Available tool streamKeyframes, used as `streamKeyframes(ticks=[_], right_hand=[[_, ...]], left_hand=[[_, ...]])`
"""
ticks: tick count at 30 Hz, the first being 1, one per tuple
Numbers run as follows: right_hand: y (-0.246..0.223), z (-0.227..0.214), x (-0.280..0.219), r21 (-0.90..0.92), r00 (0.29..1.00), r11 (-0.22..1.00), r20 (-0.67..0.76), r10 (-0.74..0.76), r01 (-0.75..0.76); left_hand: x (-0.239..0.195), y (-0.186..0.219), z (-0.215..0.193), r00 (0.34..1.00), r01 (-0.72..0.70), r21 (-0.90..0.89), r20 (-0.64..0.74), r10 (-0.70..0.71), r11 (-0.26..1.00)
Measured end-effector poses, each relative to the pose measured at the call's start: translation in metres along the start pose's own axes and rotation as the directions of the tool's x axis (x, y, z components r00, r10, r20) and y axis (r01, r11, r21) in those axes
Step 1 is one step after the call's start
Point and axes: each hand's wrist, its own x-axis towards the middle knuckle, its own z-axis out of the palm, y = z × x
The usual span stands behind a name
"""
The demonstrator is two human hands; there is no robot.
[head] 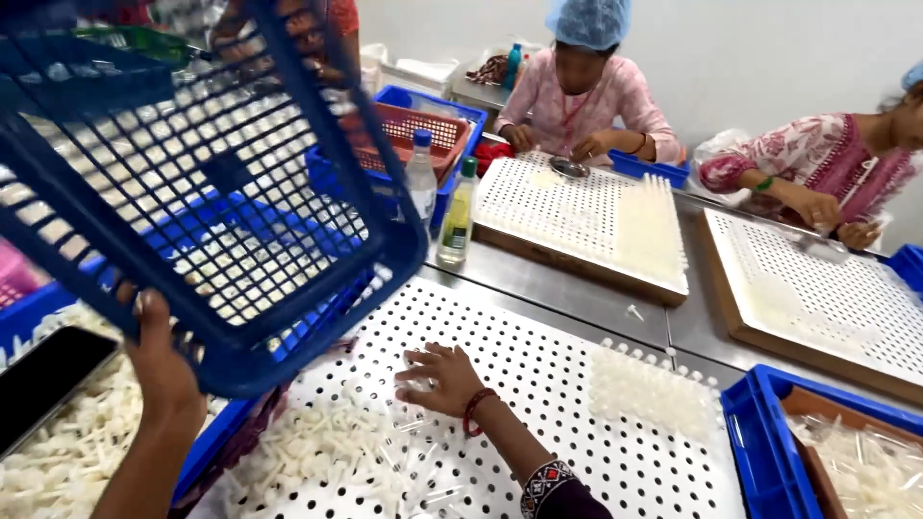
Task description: Sorting small white plastic components and placing them into a pegboard tray on a production line.
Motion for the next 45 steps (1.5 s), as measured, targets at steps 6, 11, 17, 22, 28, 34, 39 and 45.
streamKeyframes(ticks=[6, 11, 17, 22, 28, 34, 39, 45], right_hand=[[0.008, 0.007, -0.012, 0.087, 0.997, 0.995, -0.062, -0.035, 0.04], [0.016, 0.011, -0.026, 0.078, 0.992, 0.992, -0.093, -0.087, 0.095], [-0.012, -0.025, -0.046, 0.016, 1.0, 1.0, 0.02, -0.022, 0.021], [0.002, -0.024, -0.037, 0.214, 0.986, 0.977, -0.162, 0.037, -0.002], [0.0, -0.012, -0.014, -0.086, 0.966, 0.975, -0.174, 0.189, -0.206], [-0.012, 0.013, -0.007, -0.33, 0.962, 0.907, -0.155, 0.223, -0.263], [-0.035, -0.019, -0.049, -0.128, 0.903, 0.956, -0.381, 0.197, -0.263], [-0.05, -0.034, -0.181, 0.472, 0.896, 0.845, -0.216, 0.388, -0.252]], left_hand=[[0.091, -0.091, -0.043, 0.808, 0.568, -0.036, -0.169, -0.565, 0.822], [0.11, -0.173, -0.104, 0.762, 0.647, 0.219, -0.201, -0.616, 0.73], [-0.063, -0.114, -0.086, 0.857, -0.496, 0.78, 0.368, 0.361, 0.381], [-0.182, -0.213, -0.128, 0.68, -0.712, 0.64, 0.731, 0.059, 0.289], [-0.204, -0.148, -0.062, 0.815, -0.542, 0.817, 0.569, -0.115, 0.198], [-0.202, -0.165, -0.059, 0.829, -0.521, 0.853, 0.498, -0.254, -0.031], [-0.18, -0.242, -0.122, 0.775, -0.541, 0.824, 0.566, -0.282, 0.169], [-0.212, -0.034, -0.082, 0.702, -0.521, 0.846, 0.501, -0.506, 0.113]])
